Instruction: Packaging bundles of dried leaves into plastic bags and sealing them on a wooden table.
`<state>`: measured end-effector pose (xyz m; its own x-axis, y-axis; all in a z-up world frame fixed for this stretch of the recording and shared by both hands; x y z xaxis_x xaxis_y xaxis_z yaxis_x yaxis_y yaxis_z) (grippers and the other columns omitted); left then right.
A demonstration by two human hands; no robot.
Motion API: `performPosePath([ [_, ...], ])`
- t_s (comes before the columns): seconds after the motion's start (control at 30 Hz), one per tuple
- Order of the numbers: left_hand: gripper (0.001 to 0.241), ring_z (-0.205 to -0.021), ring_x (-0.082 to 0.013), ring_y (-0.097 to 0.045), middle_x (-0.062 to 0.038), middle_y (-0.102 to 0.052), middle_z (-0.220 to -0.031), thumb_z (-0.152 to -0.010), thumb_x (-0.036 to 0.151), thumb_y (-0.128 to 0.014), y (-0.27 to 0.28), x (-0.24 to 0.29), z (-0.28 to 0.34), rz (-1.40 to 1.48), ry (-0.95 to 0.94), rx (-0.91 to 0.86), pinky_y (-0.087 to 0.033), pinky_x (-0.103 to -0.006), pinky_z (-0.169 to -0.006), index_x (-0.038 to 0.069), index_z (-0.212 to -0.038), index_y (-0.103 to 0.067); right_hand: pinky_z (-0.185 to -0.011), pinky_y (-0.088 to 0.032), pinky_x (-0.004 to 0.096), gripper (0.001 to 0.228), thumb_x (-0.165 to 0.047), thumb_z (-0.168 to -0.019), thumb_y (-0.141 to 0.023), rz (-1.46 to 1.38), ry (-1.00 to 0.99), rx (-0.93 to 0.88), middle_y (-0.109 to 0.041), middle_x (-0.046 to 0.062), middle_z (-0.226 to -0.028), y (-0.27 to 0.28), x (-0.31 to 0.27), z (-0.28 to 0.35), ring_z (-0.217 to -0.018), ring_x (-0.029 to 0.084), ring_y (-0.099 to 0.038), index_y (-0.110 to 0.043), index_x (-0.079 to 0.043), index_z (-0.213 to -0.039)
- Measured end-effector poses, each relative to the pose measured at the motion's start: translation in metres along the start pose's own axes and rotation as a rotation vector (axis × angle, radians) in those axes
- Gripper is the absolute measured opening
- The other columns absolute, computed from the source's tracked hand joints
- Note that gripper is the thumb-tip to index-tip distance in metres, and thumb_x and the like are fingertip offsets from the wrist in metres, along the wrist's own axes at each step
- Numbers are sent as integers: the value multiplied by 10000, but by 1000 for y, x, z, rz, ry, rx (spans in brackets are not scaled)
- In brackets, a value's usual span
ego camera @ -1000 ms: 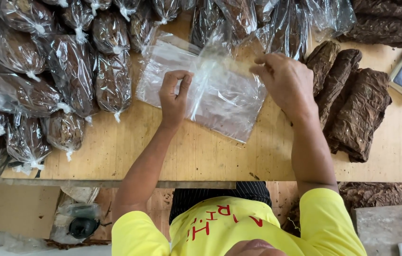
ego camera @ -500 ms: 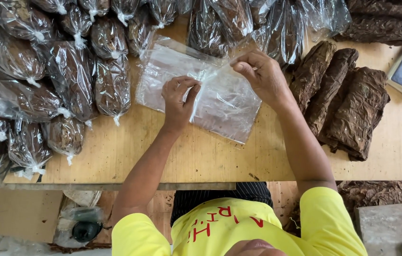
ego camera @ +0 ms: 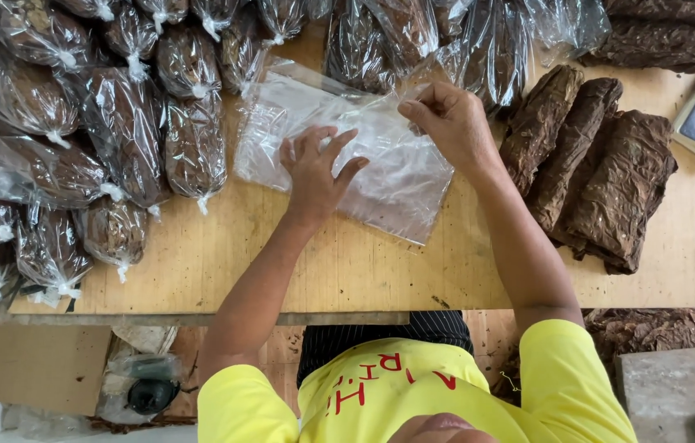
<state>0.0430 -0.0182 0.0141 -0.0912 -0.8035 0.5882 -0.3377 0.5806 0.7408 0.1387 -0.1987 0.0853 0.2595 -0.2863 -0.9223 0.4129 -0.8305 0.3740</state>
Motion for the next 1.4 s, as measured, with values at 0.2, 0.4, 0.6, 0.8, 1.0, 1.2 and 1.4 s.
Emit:
performPosePath([
  [0.2,558,-1226,-329,-375,-135,-483,-1239,-895,576,-451,33,22,-5,53,-123,49,-234,-556,-997,164,-1252,-570,-605,-572,204,155,-147,-886,-725,-176,-99,-4,-653,53,-794,-17,-4,10,-665,108,-631,-590,-71,-875],
  [0.4,403,-670,-145,-562,-29,-539,-819,-780,369,-811,30,49,14,628,-137,109,-495,-235,-570,102,-957,-567,-551,-570,235,199,-51,-817,-786,-582,-146,34,-625,102,-662,-57,5,49,-581,125,-653,-602,25,-831],
  [0.6,291,-621,-117,-605,-48,-603,-743,-819,98,-782,27,41,12,869,7,-7,-525,-233,-585,77,-906,-505,-542,-632,370,204,39,-821,-740,-834,-245,161,-625,151,-687,-55,41,64,-565,230,-681,-538,14,-824],
  [0.8,163,-718,-234,-605,-85,-549,-816,-855,-41,-685,49,26,5,543,-242,125,-543,-313,-693,78,-789,-596,-513,-602,367,207,118,-849,-643,-586,31,234,-572,162,-693,-36,57,72,-557,221,-641,-487,17,-941],
  [1.0,271,-833,-236,-582,-95,-517,-1069,-875,-101,-567,55,43,9,98,-366,110,-538,-322,-782,113,-961,-708,-532,-537,361,293,-12,-824,-637,276,316,207,-582,33,-706,-33,15,89,-579,234,-629,-704,-228,-1010],
  [1.2,348,-874,-218,-633,-62,-591,-1076,-889,-93,-565,46,66,17,-114,-404,77,-552,-283,-755,129,-1104,-724,-541,-540,464,347,-152,-932,-545,588,219,189,-612,76,-741,-27,-3,106,-613,320,-647,-575,-219,-1271],
  [1.4,436,-907,-272,-646,-124,-589,-1138,-867,-163,-531,45,75,20,-41,-370,-45,-556,-352,-788,26,-1239,-659,-595,-543,238,195,-169,-905,-662,610,297,487,-642,8,-776,44,-3,158,-680,147,-616,-713,-201,-1090],
])
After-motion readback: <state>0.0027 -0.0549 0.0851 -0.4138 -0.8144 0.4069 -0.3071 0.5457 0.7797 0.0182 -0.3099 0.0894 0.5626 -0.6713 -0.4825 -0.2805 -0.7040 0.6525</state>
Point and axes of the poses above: each hand's wrist, its own z-axis away from the middle knuckle, its own y-axis out of the back of the hand, x = y × z, the point moved 6 cm from there along -z, towards the middle knuckle
